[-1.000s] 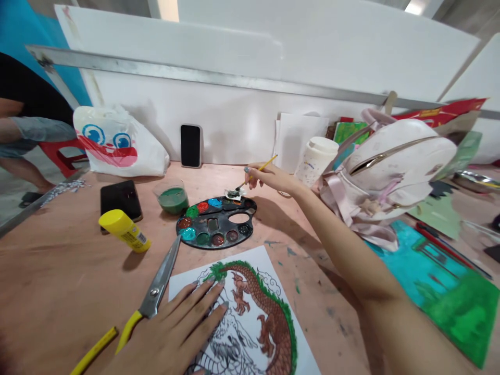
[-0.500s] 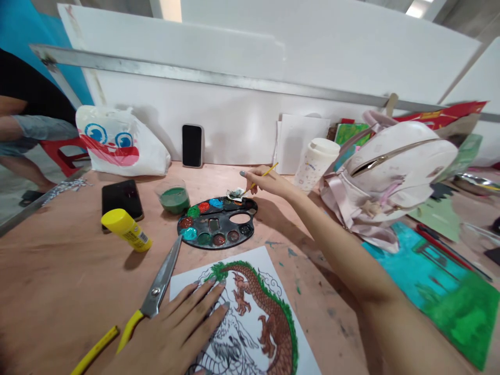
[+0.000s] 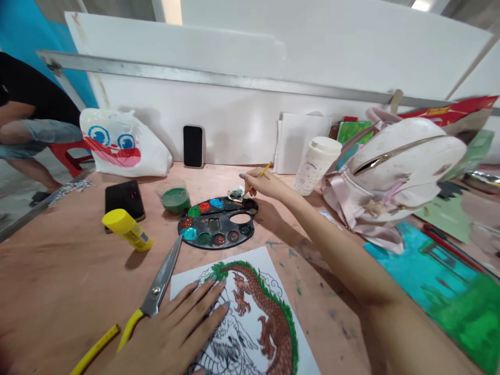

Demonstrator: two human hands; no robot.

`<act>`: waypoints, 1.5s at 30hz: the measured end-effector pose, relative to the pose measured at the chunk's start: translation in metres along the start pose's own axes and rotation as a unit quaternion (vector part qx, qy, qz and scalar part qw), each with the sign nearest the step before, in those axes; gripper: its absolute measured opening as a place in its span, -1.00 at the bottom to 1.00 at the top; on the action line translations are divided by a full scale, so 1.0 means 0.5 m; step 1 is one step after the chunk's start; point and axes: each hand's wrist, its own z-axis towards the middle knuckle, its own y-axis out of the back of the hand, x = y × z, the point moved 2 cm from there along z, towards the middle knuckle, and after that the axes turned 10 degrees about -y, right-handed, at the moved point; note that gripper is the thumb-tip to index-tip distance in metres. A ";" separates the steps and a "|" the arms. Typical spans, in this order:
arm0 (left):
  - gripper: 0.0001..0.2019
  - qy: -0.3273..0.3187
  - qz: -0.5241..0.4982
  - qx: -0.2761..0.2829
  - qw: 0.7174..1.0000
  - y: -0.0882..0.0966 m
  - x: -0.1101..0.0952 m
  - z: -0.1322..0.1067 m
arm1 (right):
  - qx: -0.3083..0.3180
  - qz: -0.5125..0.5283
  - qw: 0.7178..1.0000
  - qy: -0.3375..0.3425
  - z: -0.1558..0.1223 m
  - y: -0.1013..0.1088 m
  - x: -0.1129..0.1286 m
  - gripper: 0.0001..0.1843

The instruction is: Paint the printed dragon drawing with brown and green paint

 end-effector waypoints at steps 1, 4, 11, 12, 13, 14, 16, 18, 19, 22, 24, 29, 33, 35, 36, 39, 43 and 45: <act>-0.29 0.001 0.003 0.001 1.000 -0.001 0.000 -0.001 | -0.004 0.004 1.000 0.001 -0.002 0.001 0.003 -0.47; -0.29 -0.005 0.023 0.008 1.000 -0.004 0.002 -0.002 | -0.014 0.022 1.000 -0.005 -0.005 0.007 0.010 -0.47; -0.37 -0.032 0.060 -0.002 0.998 -0.011 0.007 0.002 | -0.045 0.067 0.996 -0.029 -0.001 0.026 0.001 -0.34; -0.37 -0.035 0.067 -0.001 0.997 -0.011 0.008 0.002 | -0.044 0.069 0.996 -0.032 0.000 0.028 -0.001 -0.33; -0.38 -0.039 0.073 0.002 0.997 -0.012 0.008 0.002 | -0.044 0.071 0.996 -0.035 0.000 0.029 -0.003 -0.33; -0.39 -0.042 0.080 0.005 0.996 -0.011 0.007 0.002 | -0.042 0.072 0.996 -0.038 0.000 0.029 -0.004 -0.32; -0.41 -0.048 0.089 0.006 0.995 -0.011 0.006 0.000 | -0.040 0.070 0.996 -0.047 -0.001 0.029 -0.005 -0.32; -0.41 -0.046 0.096 -0.006 0.994 -0.012 0.006 -0.002 | -0.038 0.062 0.996 -0.057 -0.001 0.025 -0.007 -0.34; -0.40 -0.043 0.093 -0.011 0.995 -0.013 0.006 -0.003 | -0.037 0.057 0.996 -0.064 0.000 0.022 -0.008 -0.37; -0.41 -0.041 0.085 -0.022 0.995 -0.020 0.007 -0.005 | -0.046 0.038 0.995 -0.081 0.005 0.008 -0.017 -0.56; -0.38 -0.037 0.087 -0.024 0.995 -0.025 0.008 -0.006 | -0.056 0.025 0.994 -0.089 0.007 -0.001 -0.023 -0.67; -0.35 -0.040 0.083 -0.037 0.995 -0.027 0.009 -0.008 | -0.070 0.004 0.993 -0.093 0.008 -0.012 -0.024 -0.70; -0.32 -0.039 0.056 -0.005 0.998 -0.022 0.007 -0.002 | -0.074 -0.004 0.994 -0.084 0.006 -0.012 -0.018 -0.70; -0.31 -0.022 0.043 -0.002 0.999 -0.020 0.007 0.000 | -0.077 -0.008 0.994 -0.076 0.004 -0.011 -0.015 -0.68; -0.30 -0.019 0.037 -0.002 0.999 -0.020 0.007 0.001 | -0.079 -0.009 0.994 -0.071 0.003 -0.011 -0.013 -0.65; -0.30 -0.017 0.025 0.008 1.000 -0.019 0.006 0.000 | -0.081 -0.013 0.996 -0.046 -0.005 -0.014 -0.005 -0.47; -0.27 -0.018 0.019 0.021 0.999 -0.021 0.007 -0.002 | -0.067 -0.021 0.997 -0.013 -0.018 -0.013 0.013 -0.43; -0.28 -0.018 0.021 -0.004 1.000 -0.021 0.009 -0.004 | -0.038 -0.029 0.999 -0.008 -0.025 -0.005 0.024 -0.54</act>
